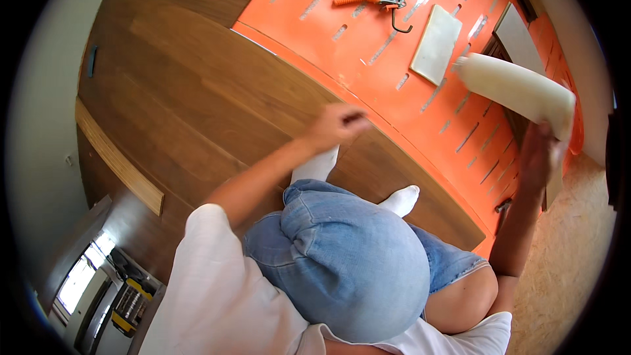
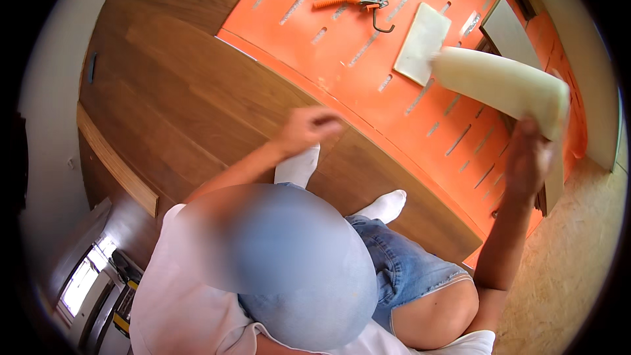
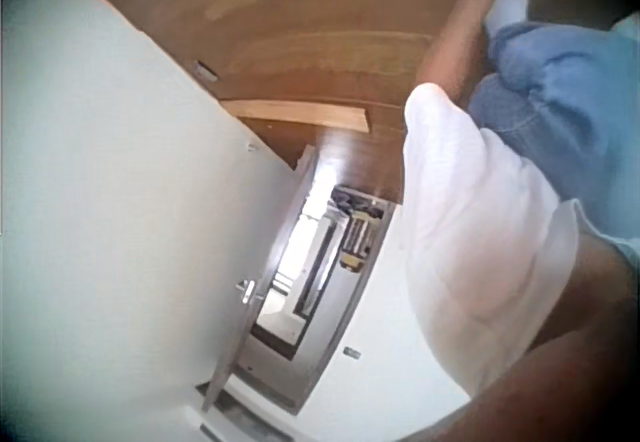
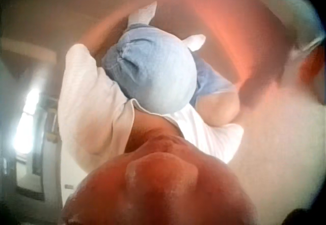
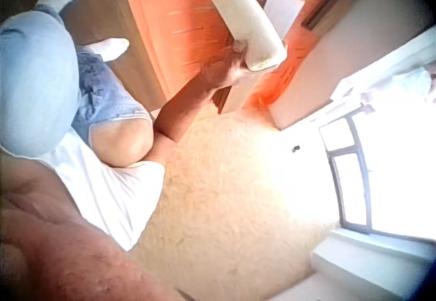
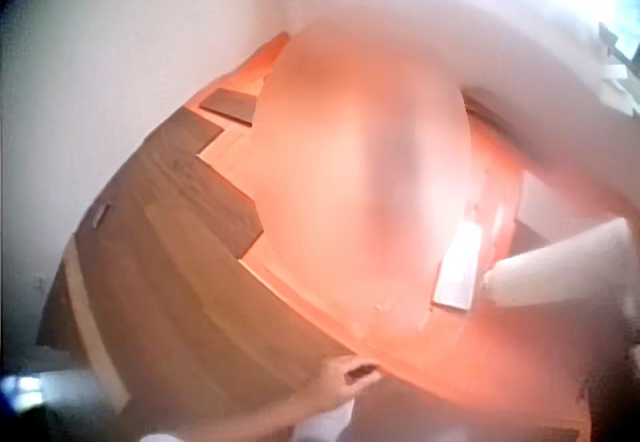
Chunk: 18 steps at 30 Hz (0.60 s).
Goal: The person applies adhesive to a floor using a caulk gun, positions wood planks by hand, and taps them into place with a hammer before cleaning the surface with a cloth and applying glue from a bottle.
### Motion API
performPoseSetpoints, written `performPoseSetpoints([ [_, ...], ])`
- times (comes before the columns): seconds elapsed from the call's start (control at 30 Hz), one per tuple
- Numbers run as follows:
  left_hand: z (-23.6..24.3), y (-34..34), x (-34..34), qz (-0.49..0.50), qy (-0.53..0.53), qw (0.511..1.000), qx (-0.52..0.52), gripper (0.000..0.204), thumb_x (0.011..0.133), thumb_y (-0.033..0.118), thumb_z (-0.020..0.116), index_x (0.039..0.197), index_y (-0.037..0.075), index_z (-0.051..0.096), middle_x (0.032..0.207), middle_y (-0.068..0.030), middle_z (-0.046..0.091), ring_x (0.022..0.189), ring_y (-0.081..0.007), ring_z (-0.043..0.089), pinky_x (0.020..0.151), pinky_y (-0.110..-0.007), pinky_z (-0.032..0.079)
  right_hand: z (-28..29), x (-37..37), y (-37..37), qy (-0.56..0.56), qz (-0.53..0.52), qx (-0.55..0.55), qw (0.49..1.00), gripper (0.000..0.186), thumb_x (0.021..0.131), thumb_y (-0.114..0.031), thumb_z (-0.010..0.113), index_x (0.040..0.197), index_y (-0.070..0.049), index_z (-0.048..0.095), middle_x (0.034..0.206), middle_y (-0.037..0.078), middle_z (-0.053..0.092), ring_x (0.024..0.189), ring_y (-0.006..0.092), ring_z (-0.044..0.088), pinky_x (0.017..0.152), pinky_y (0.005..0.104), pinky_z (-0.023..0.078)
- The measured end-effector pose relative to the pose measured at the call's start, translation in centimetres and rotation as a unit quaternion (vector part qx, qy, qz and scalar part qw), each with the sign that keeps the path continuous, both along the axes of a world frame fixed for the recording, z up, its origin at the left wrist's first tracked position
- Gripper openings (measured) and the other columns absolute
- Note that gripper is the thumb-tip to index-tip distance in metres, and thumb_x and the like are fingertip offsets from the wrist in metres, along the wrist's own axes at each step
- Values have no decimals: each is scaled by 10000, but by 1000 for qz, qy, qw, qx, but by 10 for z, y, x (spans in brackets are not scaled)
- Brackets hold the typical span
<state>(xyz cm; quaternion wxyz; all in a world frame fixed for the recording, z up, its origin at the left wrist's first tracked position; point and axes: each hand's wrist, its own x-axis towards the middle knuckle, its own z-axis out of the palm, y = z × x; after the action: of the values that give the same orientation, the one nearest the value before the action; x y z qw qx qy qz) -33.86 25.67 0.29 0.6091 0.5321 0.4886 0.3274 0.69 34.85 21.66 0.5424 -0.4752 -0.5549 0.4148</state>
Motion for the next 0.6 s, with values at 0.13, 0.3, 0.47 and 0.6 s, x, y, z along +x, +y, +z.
performPoseSetpoints([
  [0.13,-46,24,-108,261,219,929,145,248,1013,215,620,1138,18,705,1001,-113,709,912,-221,675,828,-363,545,-8,-2,7,-238,-62,-219,944,567,877,-86,785,1389,-15,553,1241,57,639,1162,162,606,1014,340,496],
  [0.3,-87,89,-252,318,499,753,287,269,990,193,608,1190,32,685,1172,-155,680,1130,-349,612,988,-455,486,2,-42,39,-283,43,-222,932,510,851,-95,811,1304,4,598,1152,73,676,1086,172,650,979,347,529],
  [0.47,-112,111,-310,365,594,646,311,296,969,204,629,1206,34,680,1216,-132,663,1138,-340,605,993,-451,479,-17,-89,46,-225,19,-196,954,468,850,-85,805,1277,-12,628,1180,62,683,1099,155,642,958,340,524],
  [0.6,-133,107,-315,342,593,673,280,267,958,201,636,1180,67,702,1261,-107,643,1178,-318,587,1007,-452,476,-64,-123,40,-291,68,-270,915,505,806,-145,867,1228,21,646,1121,79,716,1053,161,677,951,341,533],
])
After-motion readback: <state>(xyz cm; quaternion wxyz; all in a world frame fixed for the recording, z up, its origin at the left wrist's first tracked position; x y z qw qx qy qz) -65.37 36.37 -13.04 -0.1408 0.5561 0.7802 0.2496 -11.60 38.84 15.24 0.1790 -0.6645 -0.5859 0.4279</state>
